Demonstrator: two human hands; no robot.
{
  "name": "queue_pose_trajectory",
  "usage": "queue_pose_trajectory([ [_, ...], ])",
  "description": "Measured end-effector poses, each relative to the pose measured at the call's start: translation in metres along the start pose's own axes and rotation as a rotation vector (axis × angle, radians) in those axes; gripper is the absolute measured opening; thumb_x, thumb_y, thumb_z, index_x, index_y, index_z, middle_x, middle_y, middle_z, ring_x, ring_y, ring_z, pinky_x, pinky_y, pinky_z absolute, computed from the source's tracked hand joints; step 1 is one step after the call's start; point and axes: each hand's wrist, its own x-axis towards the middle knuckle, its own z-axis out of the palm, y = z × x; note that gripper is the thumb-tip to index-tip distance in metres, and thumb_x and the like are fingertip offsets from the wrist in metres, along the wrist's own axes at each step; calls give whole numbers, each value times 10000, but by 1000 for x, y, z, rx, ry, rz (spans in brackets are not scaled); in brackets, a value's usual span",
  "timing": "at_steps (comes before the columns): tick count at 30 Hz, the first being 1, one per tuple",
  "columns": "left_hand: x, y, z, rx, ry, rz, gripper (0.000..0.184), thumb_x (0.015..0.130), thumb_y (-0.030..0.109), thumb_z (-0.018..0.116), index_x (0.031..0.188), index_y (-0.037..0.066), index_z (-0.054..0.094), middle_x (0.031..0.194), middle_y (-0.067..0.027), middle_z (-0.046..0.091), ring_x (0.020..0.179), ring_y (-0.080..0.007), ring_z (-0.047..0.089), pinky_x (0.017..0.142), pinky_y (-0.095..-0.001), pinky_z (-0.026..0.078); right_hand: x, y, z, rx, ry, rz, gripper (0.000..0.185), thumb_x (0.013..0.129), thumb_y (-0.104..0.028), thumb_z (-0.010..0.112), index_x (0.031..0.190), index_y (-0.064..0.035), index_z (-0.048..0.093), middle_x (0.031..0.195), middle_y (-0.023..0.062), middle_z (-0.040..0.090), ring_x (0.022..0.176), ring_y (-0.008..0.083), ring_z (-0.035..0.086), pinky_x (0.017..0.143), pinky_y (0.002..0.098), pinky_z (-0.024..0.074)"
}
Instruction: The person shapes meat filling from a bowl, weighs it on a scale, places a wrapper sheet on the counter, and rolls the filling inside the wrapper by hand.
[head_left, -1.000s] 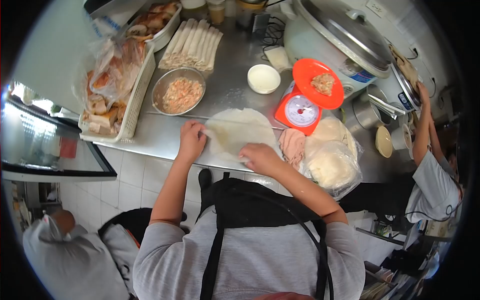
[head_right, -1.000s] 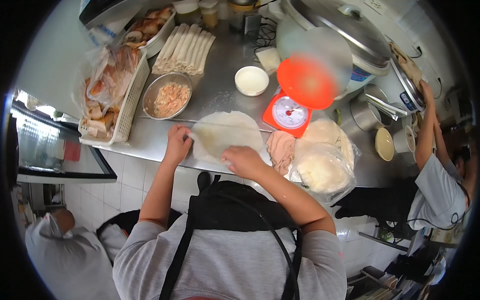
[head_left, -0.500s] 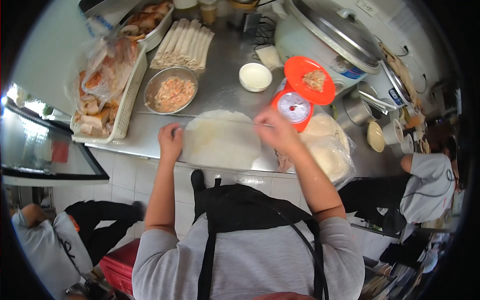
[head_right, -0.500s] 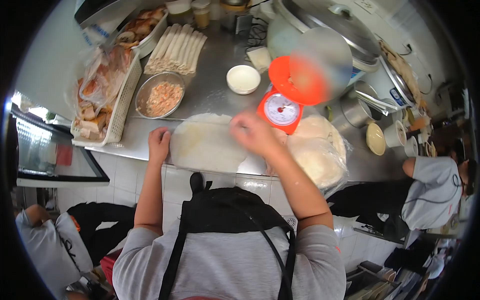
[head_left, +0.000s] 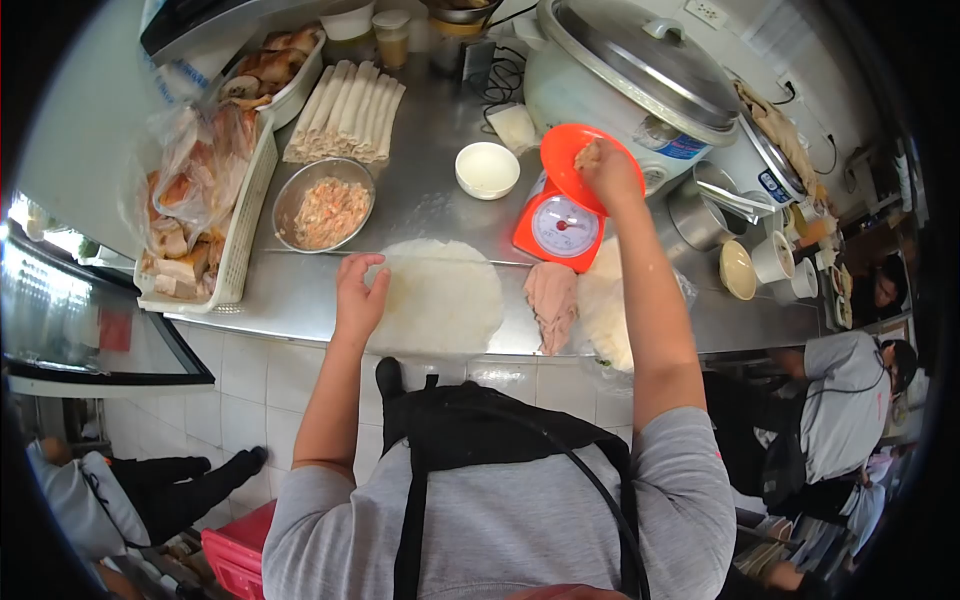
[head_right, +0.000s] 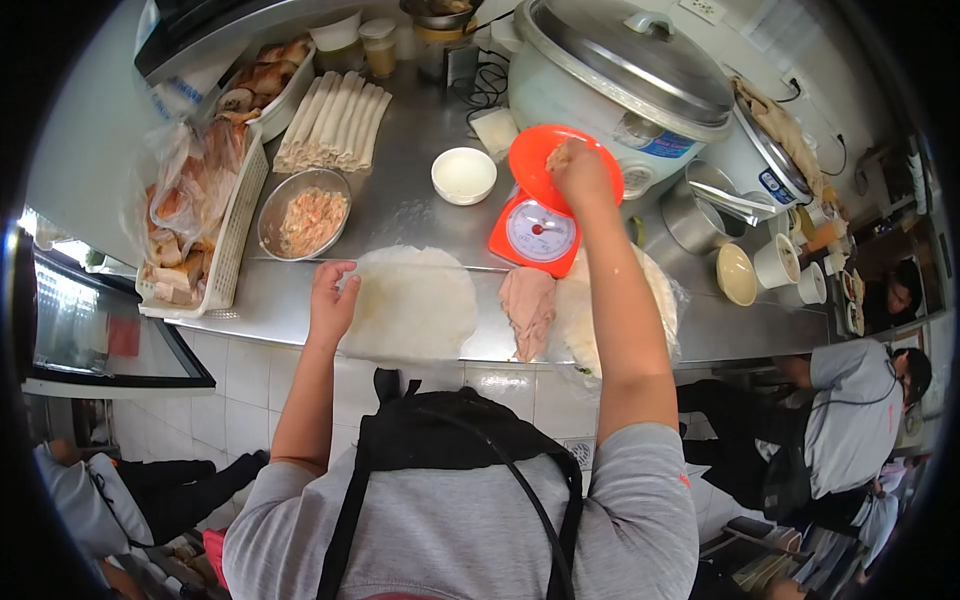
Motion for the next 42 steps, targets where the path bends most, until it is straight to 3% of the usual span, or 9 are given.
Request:
queue_pose_trajectory([
  [3, -6, -10, -10, 80, 35, 32, 182, 744, 69, 606, 921, 33, 580, 934, -133, 528, 940, -292, 497, 836, -347, 392, 12, 16, -28, 693, -286, 242, 403, 748, -164, 642, 1104, -31, 511, 794, 56, 620, 576, 141, 585, 507, 241, 480],
  [7, -14, -20, -28, -19, 32, -156, 211, 788, 84, 581, 988, 18, 561, 961, -117, 550, 936, -248, 514, 804, -327, 414, -5, 6, -55, 1332, -437, 189, 272, 834, -97, 525, 1101, -57, 494, 934, 56, 610, 779, 118, 593, 542, 225, 480],
  [16, -16, 3, -27, -1083, -261, -732, 593, 892, 539, 352, 1273, 86, 311, 1148, -146, 475, 1010, -268, 524, 799, -375, 446, -122, -84, 32, 1130, -844, -1, 542, 746, 0, 576, 1256, -51, 400, 1059, 89, 572, 958, 173, 568, 832, 284, 457],
  [19, -18, 4, -20, -1135, -369, -829, 657, 883, 574, 327, 1326, 100, 221, 1237, -165, 407, 1052, -287, 486, 831, -396, 415, -159, -113, 67, 1032, -865, 142, 500, 732, 3, 590, 1204, -55, 436, 1062, 83, 562, 964, 181, 565, 840, 279, 442],
  [27, -22, 11, -27, -1130, -532, -1008, 765, 872, 607, 295, 1398, 117, 33, 1369, -179, 272, 1163, -311, 385, 900, -426, 327, -208, -148, 118, 500, -474, -416, 427, 692, -31, 616, 1098, -28, 487, 1058, 186, 520, 1008, 343, 514, 852, 364, 427],
  [30, -19, -4, -42, -1170, -547, -1002, 726, 855, 613, 344, 1347, 118, 143, 1204, -139, 421, 1039, -271, 479, 807, -390, 406, -215, -146, 128, 466, -444, -426, 435, 684, -18, 618, 1100, -32, 491, 1074, 178, 509, 1007, 341, 509, 856, 371, 424],
  [36, -16, -13, -50, -1018, -700, -919, 720, 866, 605, 329, 1365, 109, 177, 1164, -131, 474, 1089, -252, 444, 844, -396, 380, -207, -149, 123, 473, -443, -290, 422, 687, -71, 654, 1087, -47, 524, 1121, 147, 504, 1017, 317, 509, 852, 369, 424],
  [39, -14, -4, -55, -894, -733, -905, 709, 889, 588, 267, 1390, 96, 163, 1339, -200, 339, 1249, -307, 308, 981, -469, 233, -203, -145, 122, 326, -341, -410, 393, 685, -122, 673, 1061, -78, 565, 1132, 114, 514, 1049, 299, 488, 861, 381, 404],
  [42, -10, 2, -61, -925, -782, -885, 709, 893, 584, 253, 1390, 87, 155, 1348, -211, 332, 1252, -307, 306, 993, -478, 218, -214, -158, 111, 293, -94, -536, 385, 670, -148, 682, 1044, -125, 594, 1111, 74, 536, 1062, 276, 468, 872, 393, 372],
])
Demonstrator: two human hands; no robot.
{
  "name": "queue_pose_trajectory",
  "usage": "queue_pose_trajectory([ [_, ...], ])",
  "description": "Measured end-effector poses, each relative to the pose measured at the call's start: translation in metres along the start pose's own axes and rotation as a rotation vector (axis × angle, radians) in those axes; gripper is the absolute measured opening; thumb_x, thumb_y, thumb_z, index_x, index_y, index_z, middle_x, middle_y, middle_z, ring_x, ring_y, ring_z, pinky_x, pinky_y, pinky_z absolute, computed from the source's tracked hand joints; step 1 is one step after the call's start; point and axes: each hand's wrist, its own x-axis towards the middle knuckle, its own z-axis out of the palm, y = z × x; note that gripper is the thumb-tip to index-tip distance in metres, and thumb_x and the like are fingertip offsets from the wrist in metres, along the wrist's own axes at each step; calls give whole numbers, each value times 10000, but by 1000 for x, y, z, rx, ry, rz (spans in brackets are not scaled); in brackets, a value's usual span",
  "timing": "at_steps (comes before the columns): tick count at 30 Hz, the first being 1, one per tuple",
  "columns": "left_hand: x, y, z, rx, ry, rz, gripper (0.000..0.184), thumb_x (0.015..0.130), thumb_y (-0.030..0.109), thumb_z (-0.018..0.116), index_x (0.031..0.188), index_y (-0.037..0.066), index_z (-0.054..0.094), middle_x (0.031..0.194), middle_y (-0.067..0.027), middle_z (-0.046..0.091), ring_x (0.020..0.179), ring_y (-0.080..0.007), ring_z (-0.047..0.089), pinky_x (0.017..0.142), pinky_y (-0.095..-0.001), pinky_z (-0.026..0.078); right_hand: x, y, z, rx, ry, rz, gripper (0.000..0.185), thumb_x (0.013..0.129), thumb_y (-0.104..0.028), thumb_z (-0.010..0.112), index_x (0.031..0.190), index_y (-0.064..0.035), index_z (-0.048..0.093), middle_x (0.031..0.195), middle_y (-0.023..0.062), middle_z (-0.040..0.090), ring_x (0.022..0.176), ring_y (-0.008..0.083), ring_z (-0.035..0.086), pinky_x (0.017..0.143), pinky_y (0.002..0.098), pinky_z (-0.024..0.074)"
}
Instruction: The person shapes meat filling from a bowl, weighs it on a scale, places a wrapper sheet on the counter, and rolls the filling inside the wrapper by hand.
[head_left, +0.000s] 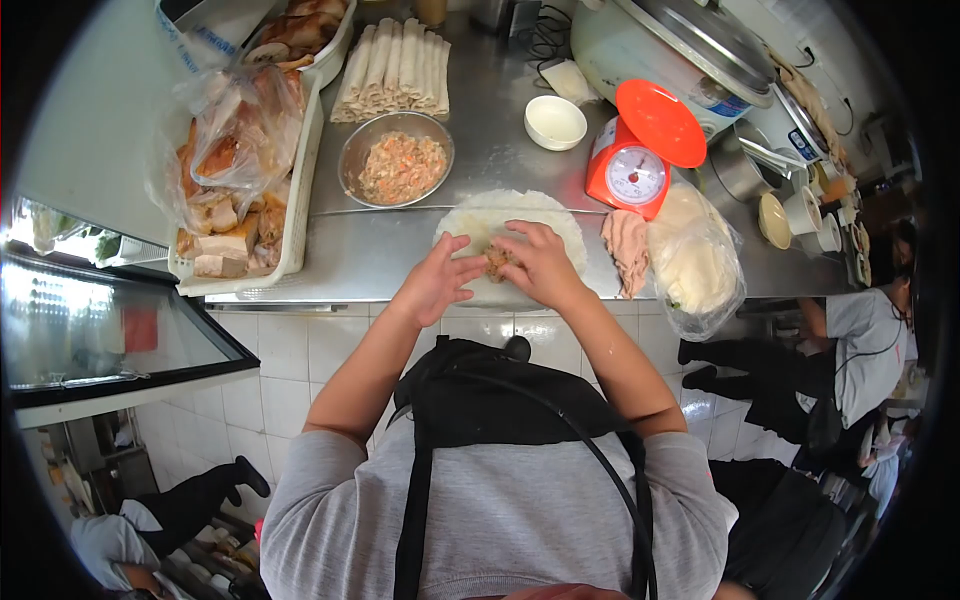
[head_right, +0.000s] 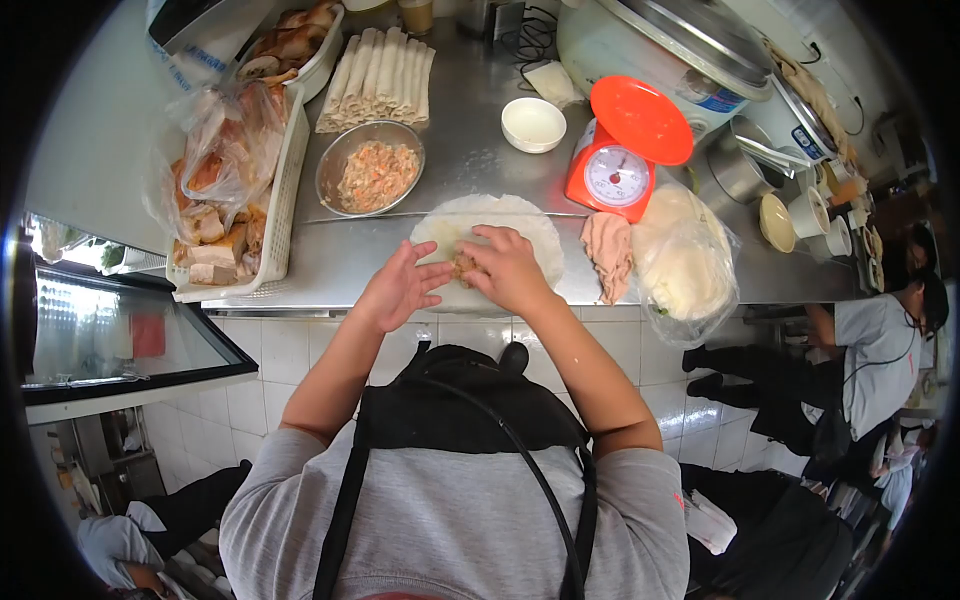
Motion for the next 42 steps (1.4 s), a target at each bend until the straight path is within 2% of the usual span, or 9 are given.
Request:
queue_pose_trajectory([
  [3, -3, 8, 9, -50, -41, 15, 750, 864, 620, 306, 1376, 90, 167, 1231, -157, 458, 1139, -249, 414, 904, -413, 322, -1, -10, 2, -65, 39, -110, 396, 656, -147, 684, 1043, -160, 602, 1084, 40, 553, 1051, 253, 462, 868, 394, 351],
  [6, -3, 18, 12, -78, -19, 14, 681, 887, 571, 311, 1360, 88, 227, 1250, -139, 455, 1157, -243, 414, 926, -408, 319, -8, -5, 3, -123, 77, -77, 386, 656, -147, 680, 1034, -148, 603, 1072, 24, 557, 1027, 239, 472, 852, 387, 353],
  [9, 9, 8, 10, 170, 29, 144, 561, 903, 430, 417, 1320, 65, 327, 1262, -146, 450, 1174, -267, 414, 956, -415, 321, -21, 2, 7, -150, 73, -20, 369, 665, -153, 676, 1024, -118, 601, 1060, 17, 558, 1019, 234, 477, 846, 385, 355],
  [12, 38, -23, 0, 1285, 57, 769, 492, 846, 223, 541, 1276, 30, 398, 1249, -171, 450, 1179, -314, 406, 984, -417, 314, -32, 20, 22, -165, 47, -4, 392, 658, -181, 685, 1028, -93, 591, 1042, 25, 555, 1018, 238, 476, 847, 386, 356],
  [15, 51, -40, 2, 1589, 21, 979, 556, 757, 112, 602, 1257, -22, 396, 1248, -207, 428, 1176, -362, 388, 1001, -429, 299, -32, 30, 20, -112, 49, 42, 480, 632, -237, 709, 1062, -79, 563, 1071, 48, 530, 1037, 250, 461, 845, 389, 356],
  [23, 64, -40, 1, 1482, 81, 917, 531, 708, 65, 604, 1189, -62, 422, 1172, -192, 449, 1108, -353, 402, 965, -423, 321, -16, 30, 28, -174, -38, 35, 597, 598, -317, 734, 1096, -66, 523, 1067, 72, 489, 1004, 259, 446, 835, 385, 342],
  [30, 62, -32, -15, 1540, -74, 945, 592, 659, 113, 673, 1189, -20, 445, 1172, -157, 451, 1084, -337, 409, 958, -403, 323, -13, 48, 9, -112, -26, -91, 474, 588, -316, 742, 988, -102, 605, 980, 49, 525, 955, 256, 456, 830, 388, 348],
  [36, 60, -23, -1, 1553, 27, 844, 660, 628, 203, 727, 1198, 13, 456, 1180, -125, 447, 1101, -315, 398, 954, -390, 317, -12, 59, 12, -96, -149, -46, 423, 599, -292, 735, 976, -133, 626, 957, 44, 524, 949, 242, 455, 840, 372, 346],
  [42, 73, -31, -13, 1578, -62, 829, 534, 669, 192, 695, 1144, 31, 510, 1126, -90, 487, 1061, -287, 427, 914, -392, 337, -10, 63, 13, -53, -118, -57, 308, 642, -243, 706, 918, -133, 625, 882, 38, 531, 908, 246, 475, 806, 366, 360],
])
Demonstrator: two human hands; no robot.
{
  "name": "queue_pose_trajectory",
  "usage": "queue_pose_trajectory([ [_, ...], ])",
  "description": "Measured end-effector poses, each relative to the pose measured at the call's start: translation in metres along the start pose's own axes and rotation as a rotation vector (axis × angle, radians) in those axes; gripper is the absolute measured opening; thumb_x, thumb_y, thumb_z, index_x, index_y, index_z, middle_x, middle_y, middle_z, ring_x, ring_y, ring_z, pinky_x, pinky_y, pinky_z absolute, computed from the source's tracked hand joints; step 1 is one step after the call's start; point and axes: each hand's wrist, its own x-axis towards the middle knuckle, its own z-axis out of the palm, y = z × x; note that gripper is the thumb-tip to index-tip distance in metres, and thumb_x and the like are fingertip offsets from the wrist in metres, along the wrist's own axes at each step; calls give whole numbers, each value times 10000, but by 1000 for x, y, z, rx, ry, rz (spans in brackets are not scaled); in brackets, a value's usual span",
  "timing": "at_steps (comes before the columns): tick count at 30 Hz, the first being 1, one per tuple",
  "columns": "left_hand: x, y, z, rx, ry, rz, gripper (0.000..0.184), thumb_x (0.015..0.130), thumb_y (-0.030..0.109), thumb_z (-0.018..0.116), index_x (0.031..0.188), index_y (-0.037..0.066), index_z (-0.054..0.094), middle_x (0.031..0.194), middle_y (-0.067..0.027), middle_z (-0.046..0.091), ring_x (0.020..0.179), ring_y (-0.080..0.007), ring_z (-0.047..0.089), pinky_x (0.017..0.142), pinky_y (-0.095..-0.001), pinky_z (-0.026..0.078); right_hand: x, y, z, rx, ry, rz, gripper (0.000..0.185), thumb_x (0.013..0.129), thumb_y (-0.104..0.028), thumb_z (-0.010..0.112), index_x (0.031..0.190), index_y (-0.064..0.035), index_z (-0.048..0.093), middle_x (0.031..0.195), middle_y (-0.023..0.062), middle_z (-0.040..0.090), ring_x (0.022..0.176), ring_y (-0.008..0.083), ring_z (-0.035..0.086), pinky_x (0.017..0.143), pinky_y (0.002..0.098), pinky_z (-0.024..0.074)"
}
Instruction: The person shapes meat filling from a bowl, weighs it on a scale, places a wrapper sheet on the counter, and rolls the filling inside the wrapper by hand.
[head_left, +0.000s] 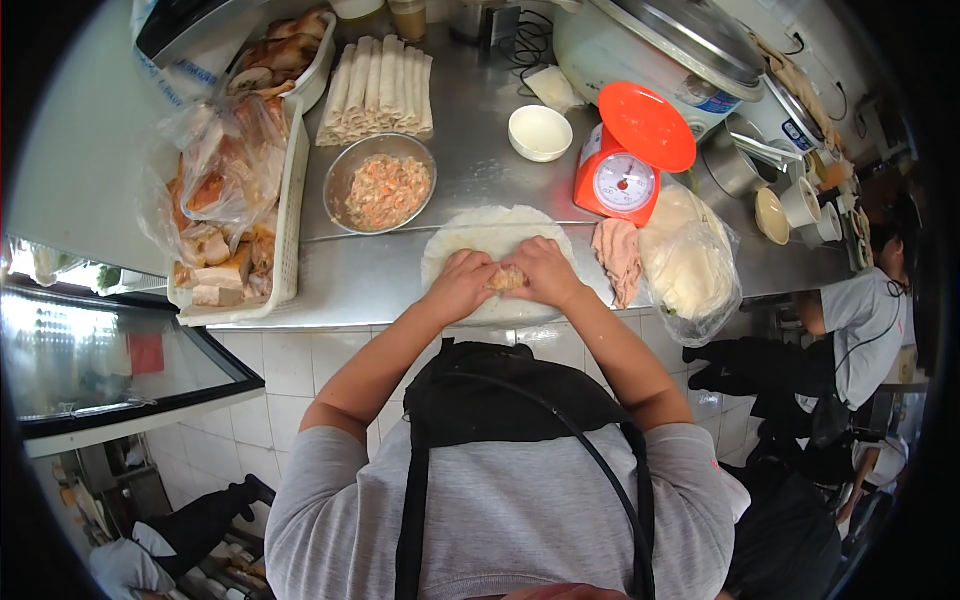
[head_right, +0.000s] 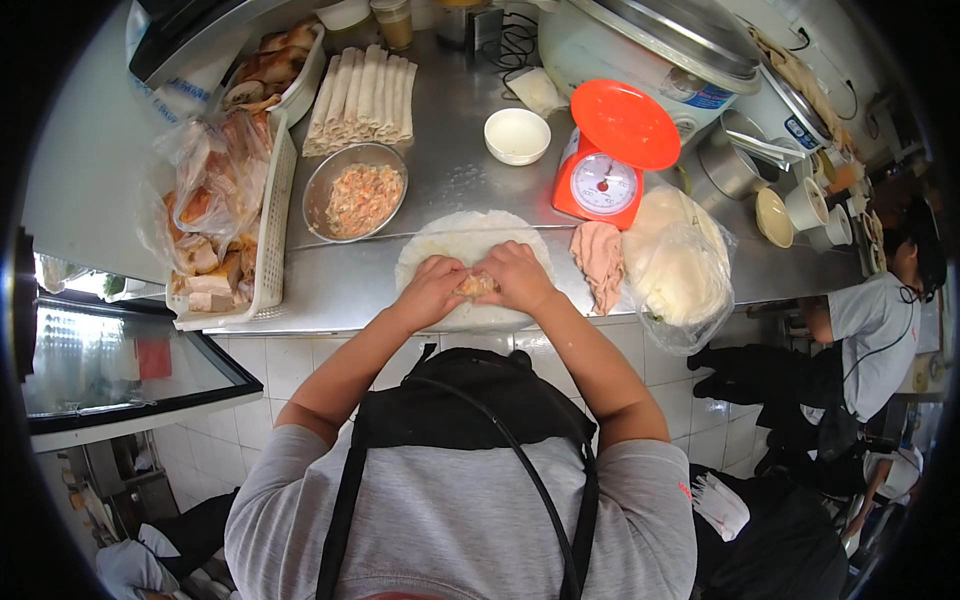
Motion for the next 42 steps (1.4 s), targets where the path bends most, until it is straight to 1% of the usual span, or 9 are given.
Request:
queue_pose_trajectory([
  [3, -4, 16, -12, -112, 152, -21, 369, 713, 158, 641, 1054, 35, 567, 1062, -83, 513, 1019, -278, 454, 885, -388, 358, 3, -20, -15, 82, 147, -37, 226, 662, -211, 685, 864, -134, 621, 854, 26, 531, 885, 240, 480, 784, 363, 362],
  [6, -2, 16, 0, -174, 235, -72, 336, 748, 133, 611, 1060, 16, 567, 1066, -110, 528, 1021, -301, 457, 881, -382, 364, -1, -23, -10, 106, 122, -68, 211, 666, -225, 682, 841, -130, 614, 861, 31, 529, 883, 243, 475, 783, 365, 357],
  [9, -2, 18, 14, -2, 280, -72, 336, 763, 126, 590, 1079, 15, 561, 1052, -117, 540, 1015, -311, 462, 880, -385, 365, -4, -12, 12, 31, 109, -76, 227, 662, -251, 686, 836, -127, 609, 875, 44, 526, 893, 252, 470, 791, 371, 352],
  [12, -3, 12, 1, -12, 107, -65, 358, 765, 131, 587, 1102, 18, 544, 1088, -111, 516, 1048, -304, 438, 898, -396, 346, -3, -13, 7, 19, 92, -14, 226, 665, -244, 685, 835, -117, 607, 894, 50, 527, 916, 253, 464, 801, 371, 348],
  [15, -8, 16, -7, 109, 193, -118, 343, 754, 126, 590, 1083, 37, 552, 1121, -84, 486, 1074, -281, 410, 909, -408, 320, 2, -29, -6, 31, 112, 82, 243, 668, -228, 683, 865, -105, 613, 934, 54, 532, 940, 250, 458, 807, 371, 345],
  [23, -9, -4, -3, 79, -33, -44, 618, 680, 239, 683, 1219, 47, 450, 1164, -101, 434, 1079, -295, 389, 920, -401, 294, -2, -11, 11, -69, -131, 18, 573, 586, -335, 743, 1072, -85, 571, 1045, 94, 508, 1008, 267, 433, 855, 385, 323],
  [27, -8, 11, -12, 81, 164, -71, 544, 647, 260, 712, 1125, 70, 535, 1081, -50, 471, 1033, -255, 415, 875, -390, 317, 2, -22, -14, -24, -1, 113, 476, 584, -303, 745, 996, -103, 619, 1014, 67, 520, 1019, 252, 427, 867, 374, 320],
  [33, 0, 3, 3, 59, 79, -32, 693, 599, 301, 747, 1207, 83, 495, 1059, -62, 491, 1021, -268, 413, 876, -399, 310, 0, -7, 2, -58, -103, 56, 460, 583, -305, 749, 980, -109, 626, 1003, 61, 521, 1006, 255, 431, 864, 372, 324],
  [42, 1, 27, 1, 21, 299, -49, 323, 735, 201, 623, 1049, 124, 614, 1023, -43, 517, 986, -250, 442, 852, -404, 318, -3, -19, -12, 79, 76, 34, 284, 640, -229, 709, 877, -113, 602, 904, 46, 533, 932, 251, 464, 817, 373, 344],
])
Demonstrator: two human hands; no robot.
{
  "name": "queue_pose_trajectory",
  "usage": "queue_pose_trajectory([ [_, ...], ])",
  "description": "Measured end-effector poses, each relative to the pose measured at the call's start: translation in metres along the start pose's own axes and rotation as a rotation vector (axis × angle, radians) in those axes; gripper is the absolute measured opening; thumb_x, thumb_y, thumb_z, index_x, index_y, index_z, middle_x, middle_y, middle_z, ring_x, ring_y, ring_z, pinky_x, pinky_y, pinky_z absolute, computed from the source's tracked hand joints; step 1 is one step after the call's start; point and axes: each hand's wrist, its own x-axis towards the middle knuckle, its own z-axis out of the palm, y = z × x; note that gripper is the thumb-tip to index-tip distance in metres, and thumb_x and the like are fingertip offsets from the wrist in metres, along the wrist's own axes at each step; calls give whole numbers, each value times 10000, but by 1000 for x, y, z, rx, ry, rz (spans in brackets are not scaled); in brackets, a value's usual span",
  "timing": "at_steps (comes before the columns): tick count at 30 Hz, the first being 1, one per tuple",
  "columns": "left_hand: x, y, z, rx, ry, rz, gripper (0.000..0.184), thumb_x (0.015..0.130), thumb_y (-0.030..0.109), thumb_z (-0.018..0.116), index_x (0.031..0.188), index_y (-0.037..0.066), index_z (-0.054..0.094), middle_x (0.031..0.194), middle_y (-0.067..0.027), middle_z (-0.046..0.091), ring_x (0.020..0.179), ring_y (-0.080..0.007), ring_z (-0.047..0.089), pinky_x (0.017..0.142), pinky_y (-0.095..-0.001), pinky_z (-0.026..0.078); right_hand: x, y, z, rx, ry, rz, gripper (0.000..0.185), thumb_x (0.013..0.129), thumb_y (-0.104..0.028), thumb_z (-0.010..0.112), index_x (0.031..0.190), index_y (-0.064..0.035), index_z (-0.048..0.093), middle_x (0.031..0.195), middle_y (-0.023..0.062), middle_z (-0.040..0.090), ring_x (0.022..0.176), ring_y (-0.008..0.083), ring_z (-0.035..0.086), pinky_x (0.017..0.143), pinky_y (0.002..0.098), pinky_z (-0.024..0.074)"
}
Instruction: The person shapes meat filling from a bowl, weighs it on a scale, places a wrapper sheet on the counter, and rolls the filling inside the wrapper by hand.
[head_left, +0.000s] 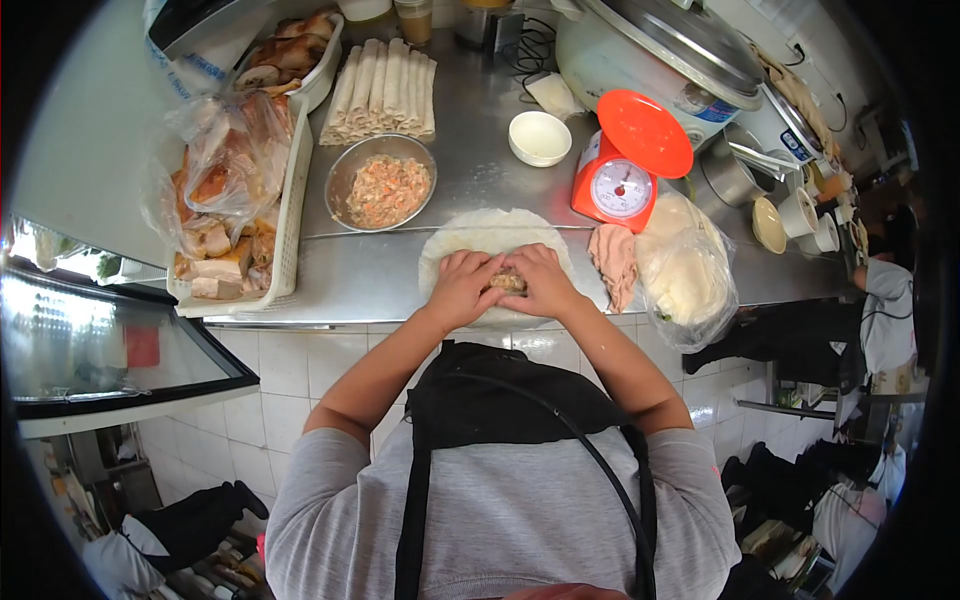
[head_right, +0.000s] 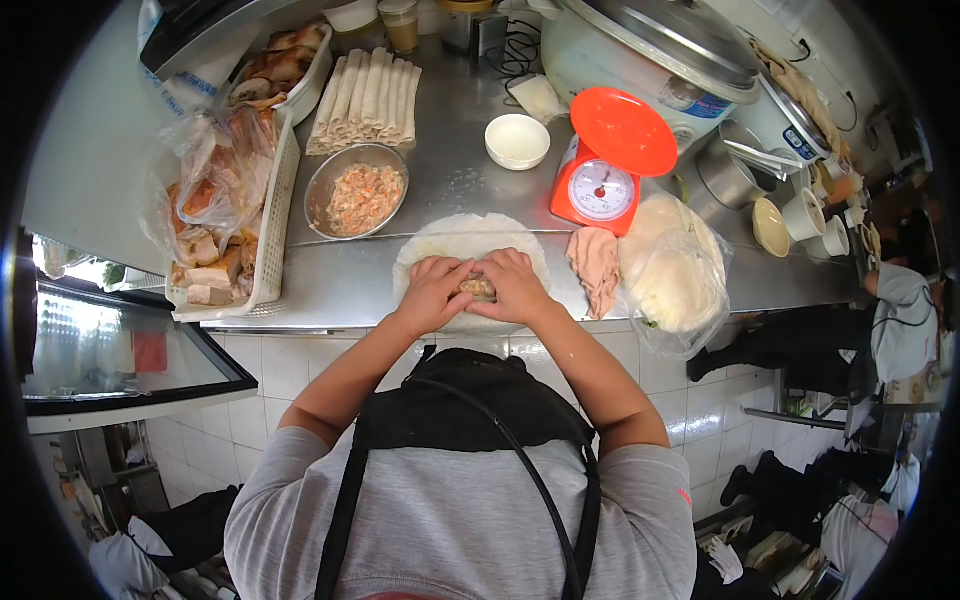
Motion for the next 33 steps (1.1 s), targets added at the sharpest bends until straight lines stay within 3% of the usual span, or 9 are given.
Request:
queue_pose_trajectory([
  [5, -5, -15, 14, 63, -104, -12, 348, 742, 193, 610, 1086, 140, 599, 1047, -55, 516, 1006, -254, 439, 870, -397, 313, -12, 17, 30, 5, 65, -59, 285, 643, -253, 704, 829, -107, 544, 877, 65, 524, 898, 272, 479, 793, 386, 349],
  [8, -5, -17, 3, 57, -139, -14, 342, 746, 196, 608, 1083, 136, 599, 1045, -55, 515, 1007, -254, 439, 878, -394, 312, -8, 11, 21, -6, 5, 50, 286, 640, -243, 699, 858, -109, 569, 882, 53, 527, 908, 264, 477, 793, 385, 348],
  [12, -7, -13, 2, 65, -45, -21, 350, 744, 204, 617, 1083, 122, 593, 1030, -58, 515, 1000, -254, 440, 880, -395, 313, 1, -5, 12, -50, 96, 38, 334, 639, -252, 699, 935, -128, 609, 894, 32, 533, 914, 238, 472, 791, 374, 339],
  [14, -6, -12, 2, 92, -75, 4, 385, 732, 231, 633, 1095, 115, 584, 1037, -58, 508, 1002, -253, 437, 873, -397, 316, 0, -1, 17, -104, -6, 6, 383, 631, -274, 706, 979, -137, 623, 910, 28, 533, 928, 230, 465, 798, 372, 333],
  [23, -2, -11, 1, 170, -72, 23, 439, 648, 296, 700, 1053, 153, 608, 951, -38, 496, 935, -229, 452, 812, -380, 325, -8, 19, 6, -111, 2, -19, 307, 604, -301, 727, 864, -152, 658, 890, 6, 544, 912, 210, 473, 802, 375, 330],
  [27, -1, -15, 12, 164, -83, 3, 451, 644, 301, 703, 1060, 155, 608, 943, -35, 499, 939, -224, 451, 816, -381, 322, -11, 30, 9, -84, -43, 21, 326, 602, -295, 732, 883, -148, 652, 897, 10, 542, 926, 222, 472, 811, 374, 332],
  [33, 6, 5, 8, 80, -8, 54, 378, 670, 222, 687, 1033, 132, 627, 950, -27, 523, 930, -234, 472, 833, -398, 334, -6, 20, -10, 74, -18, 56, 273, 622, -278, 725, 831, -130, 630, 884, 25, 538, 922, 245, 471, 804, 374, 345],
])
